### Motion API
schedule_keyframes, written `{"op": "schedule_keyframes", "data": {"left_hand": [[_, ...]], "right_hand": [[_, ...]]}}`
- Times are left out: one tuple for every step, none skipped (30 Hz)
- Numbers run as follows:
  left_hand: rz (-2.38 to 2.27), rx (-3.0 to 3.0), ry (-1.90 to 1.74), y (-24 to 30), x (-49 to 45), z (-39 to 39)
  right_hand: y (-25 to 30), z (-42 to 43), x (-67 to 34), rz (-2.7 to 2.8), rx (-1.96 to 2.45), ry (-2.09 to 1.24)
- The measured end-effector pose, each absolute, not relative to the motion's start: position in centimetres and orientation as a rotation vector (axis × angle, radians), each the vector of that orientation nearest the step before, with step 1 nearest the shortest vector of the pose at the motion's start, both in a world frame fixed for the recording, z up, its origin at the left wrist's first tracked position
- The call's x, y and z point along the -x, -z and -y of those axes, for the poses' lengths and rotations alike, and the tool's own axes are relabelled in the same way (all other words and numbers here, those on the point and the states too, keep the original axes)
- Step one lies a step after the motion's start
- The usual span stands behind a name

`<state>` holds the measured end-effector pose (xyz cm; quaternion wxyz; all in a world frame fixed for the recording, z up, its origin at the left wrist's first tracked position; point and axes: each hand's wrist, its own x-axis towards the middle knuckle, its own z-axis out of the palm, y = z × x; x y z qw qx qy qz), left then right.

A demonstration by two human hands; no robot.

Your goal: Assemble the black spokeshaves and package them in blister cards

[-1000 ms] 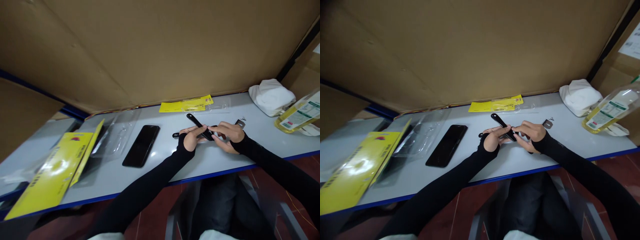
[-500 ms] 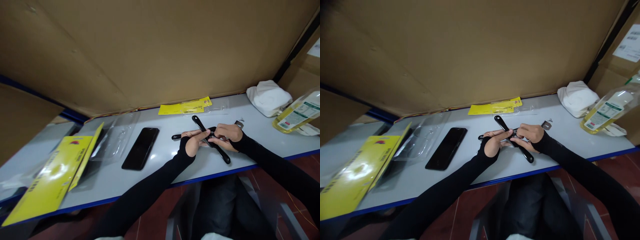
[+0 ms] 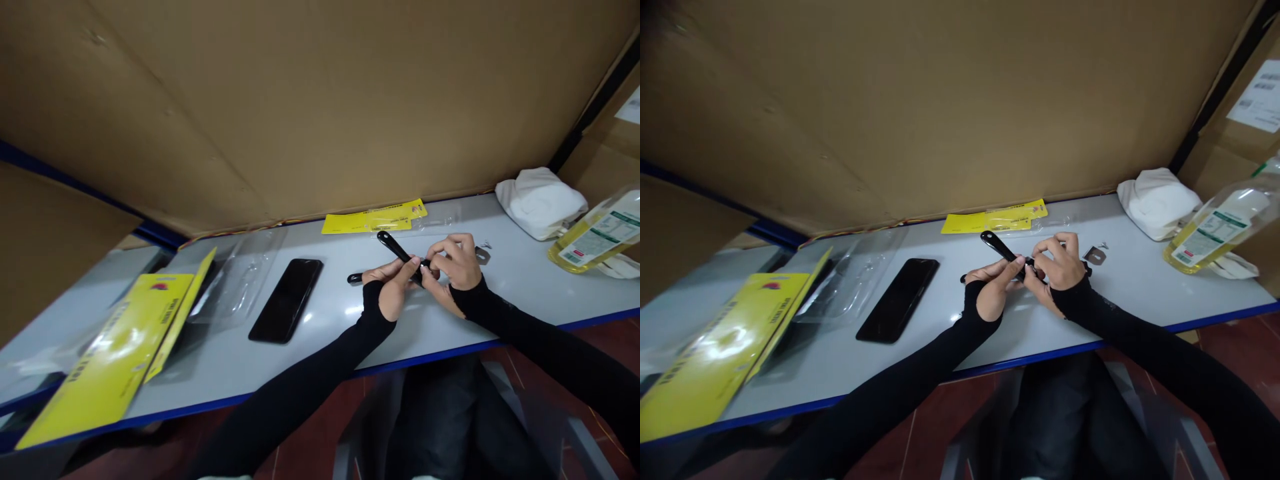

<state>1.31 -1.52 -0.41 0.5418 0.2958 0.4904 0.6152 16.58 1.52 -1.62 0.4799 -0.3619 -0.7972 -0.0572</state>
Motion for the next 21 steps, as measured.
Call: {"op": "schedule_keyframes", "data": {"left_hand": [[-1.168, -0.714, -1.466, 0.4, -1.3, 1.6], [-1.170, -0.723, -1.473, 0.3, -1.3, 1.7], [-1.173, -0.731, -1.481, 0.3, -1.3, 1.8], [-1.179, -0.739, -1.489, 0.3, -1.4, 1.9], [-1.191, -0.744, -1.502, 0.2, -1.4, 1.9], [-1.204, -0.748, -1.509, 0.2, -1.5, 2.0], [-1.214, -0.751, -1.515, 0.1, -1.5, 2.0], [-1.220, -0.755, -1.524, 0.0, -1.6, 2.0], [-1.221, -0.758, -1.536, -0.1, -1.6, 2.0], [-1.218, -0.761, -1.547, -0.2, -1.6, 1.9], [-1.211, -0.763, -1.555, -0.4, -1.6, 1.9], [-1.202, -0.767, -1.554, -0.5, -1.6, 1.8], [-1.198, -0.775, -1.549, -0.6, -1.5, 1.8], [-1.196, -0.790, -1.530, -0.7, -1.5, 1.7], [-1.196, -0.812, -1.507, -0.8, -1.4, 1.6], [-1.199, -0.844, -1.487, -0.9, -1.3, 1.4], [-1.203, -0.886, -1.469, -1.0, -1.1, 1.1], [-1.211, -0.933, -1.452, -1.2, -0.9, 0.5], [-1.225, -0.975, -1.434, -1.4, -0.5, -0.2], [-1.247, -1.000, -1.420, -1.7, 0.0, -1.2], [-1.270, -1.005, -1.404, -2.1, 0.6, -2.4]], "right_hand": [[1.6, -1.5, -16.4, 1.929, 0.883, 0.172], [1.6, -1.5, -16.2, 1.923, 0.877, 0.194], [1.6, -1.5, -16.1, 1.918, 0.869, 0.208], [1.6, -1.6, -16.0, 1.915, 0.864, 0.216], [1.7, -1.6, -16.1, 1.923, 0.855, 0.220], [1.7, -1.7, -16.1, 1.937, 0.845, 0.224], [1.8, -1.7, -16.2, 1.953, 0.837, 0.229], [1.9, -1.8, -16.2, 1.964, 0.834, 0.234], [2.0, -1.8, -16.3, 1.968, 0.840, 0.231], [2.1, -1.9, -16.4, 1.972, 0.846, 0.213], [2.1, -1.9, -16.4, 1.964, 0.859, 0.172], [2.1, -1.8, -16.5, 1.943, 0.888, 0.097], [2.0, -1.8, -16.5, 1.908, 0.933, -0.021], [1.8, -1.7, -16.6, 1.856, 0.991, -0.187], [1.6, -1.6, -16.7, 1.801, 1.049, -0.405], [1.3, -1.6, -16.7, 1.742, 1.093, -0.659], [1.0, -1.6, -16.8, 1.684, 1.113, -0.930], [0.8, -1.6, -16.9, 1.632, 1.098, -1.187], [0.5, -1.7, -17.1, 1.582, 1.056, -1.398], [0.4, -2.0, -17.3, 1.526, 1.007, -1.542], [0.2, -2.3, -17.5, 1.461, 0.967, -1.616]]}}
